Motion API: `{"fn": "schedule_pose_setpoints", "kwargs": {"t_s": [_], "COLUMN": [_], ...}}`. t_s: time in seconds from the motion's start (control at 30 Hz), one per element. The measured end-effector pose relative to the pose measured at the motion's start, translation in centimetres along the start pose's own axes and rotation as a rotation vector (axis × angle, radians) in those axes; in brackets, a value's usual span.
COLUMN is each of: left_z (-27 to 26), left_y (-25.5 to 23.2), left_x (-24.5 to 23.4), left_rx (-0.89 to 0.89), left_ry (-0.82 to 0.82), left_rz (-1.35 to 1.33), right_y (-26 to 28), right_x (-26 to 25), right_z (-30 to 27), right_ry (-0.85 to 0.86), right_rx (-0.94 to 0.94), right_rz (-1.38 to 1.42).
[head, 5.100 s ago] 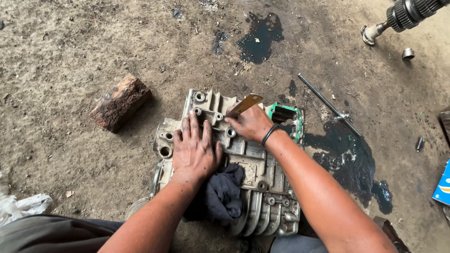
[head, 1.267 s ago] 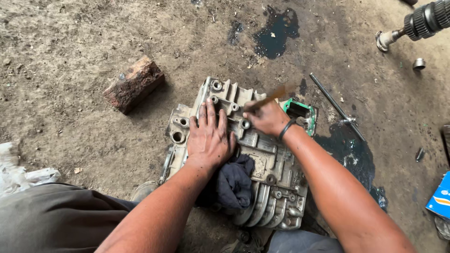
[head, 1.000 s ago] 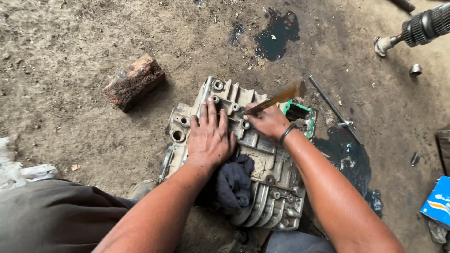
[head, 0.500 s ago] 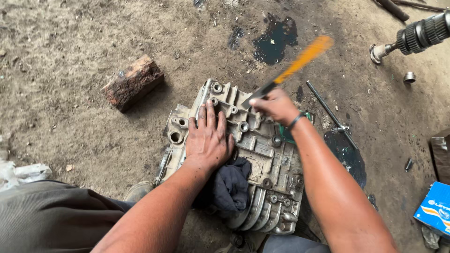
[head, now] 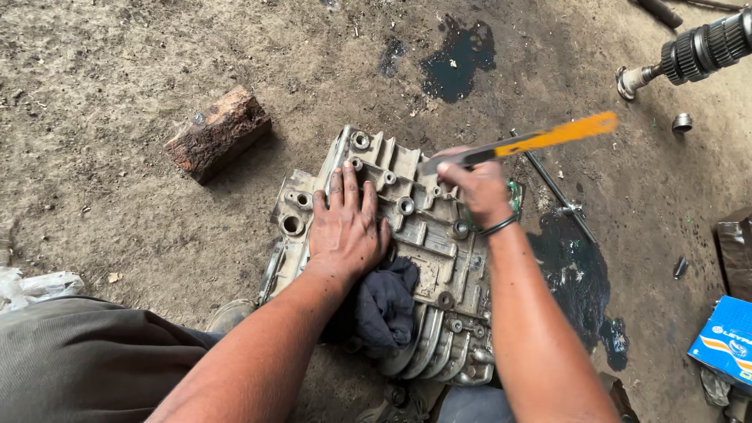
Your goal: The person scrapes the surface of an engine block with a yellow scraper and wipes it with a dark cloth. The person repeatedly scrapes and wipes the same areas of the engine block.
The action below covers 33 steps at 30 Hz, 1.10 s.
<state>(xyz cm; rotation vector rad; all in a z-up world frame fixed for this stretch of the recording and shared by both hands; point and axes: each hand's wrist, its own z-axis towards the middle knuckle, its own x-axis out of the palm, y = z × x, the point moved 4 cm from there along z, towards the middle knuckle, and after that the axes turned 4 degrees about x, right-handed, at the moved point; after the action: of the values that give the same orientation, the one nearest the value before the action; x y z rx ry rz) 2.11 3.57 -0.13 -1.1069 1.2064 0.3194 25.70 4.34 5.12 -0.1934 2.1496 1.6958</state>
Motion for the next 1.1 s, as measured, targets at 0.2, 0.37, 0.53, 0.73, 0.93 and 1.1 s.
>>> {"fn": "schedule_pose_setpoints", "kwargs": {"t_s": [0.2, 0.37, 0.53, 0.73, 0.93, 1.1], "left_z": [-0.2, -0.2, -0.1, -0.1, -0.1, -0.2], "left_y": [0.0, 0.0, 0.0, -0.1, -0.1, -0.1], "left_x": [0.1, 0.1, 0.1, 0.0, -0.1, -0.1], "left_rx": [0.003, 0.010, 0.012, 0.012, 0.012, 0.012], "left_ry": [-0.051, -0.080, -0.081, -0.072, -0.062, -0.071], "left_rz": [-0.001, 0.002, 0.017, 0.034, 0.051, 0.066], "right_y": [-2.0, -0.6, -0.1, 0.9, 0.0, -0.2], "right_x": [2.7, 3.5, 3.9, 4.5, 4.6, 4.8], "right_z": [1.0, 0.7, 0.9, 1.4, 1.6, 1.0], "right_ry": [0.038, 0.046, 0.158, 0.292, 0.307, 0.293], "right_rx": [-0.048, -0.195, -0.060, -0.112, -0.138, -0.317], "right_rz": [-0.289, -0.704, -0.891, -1.005, -1.016, -0.966]}}
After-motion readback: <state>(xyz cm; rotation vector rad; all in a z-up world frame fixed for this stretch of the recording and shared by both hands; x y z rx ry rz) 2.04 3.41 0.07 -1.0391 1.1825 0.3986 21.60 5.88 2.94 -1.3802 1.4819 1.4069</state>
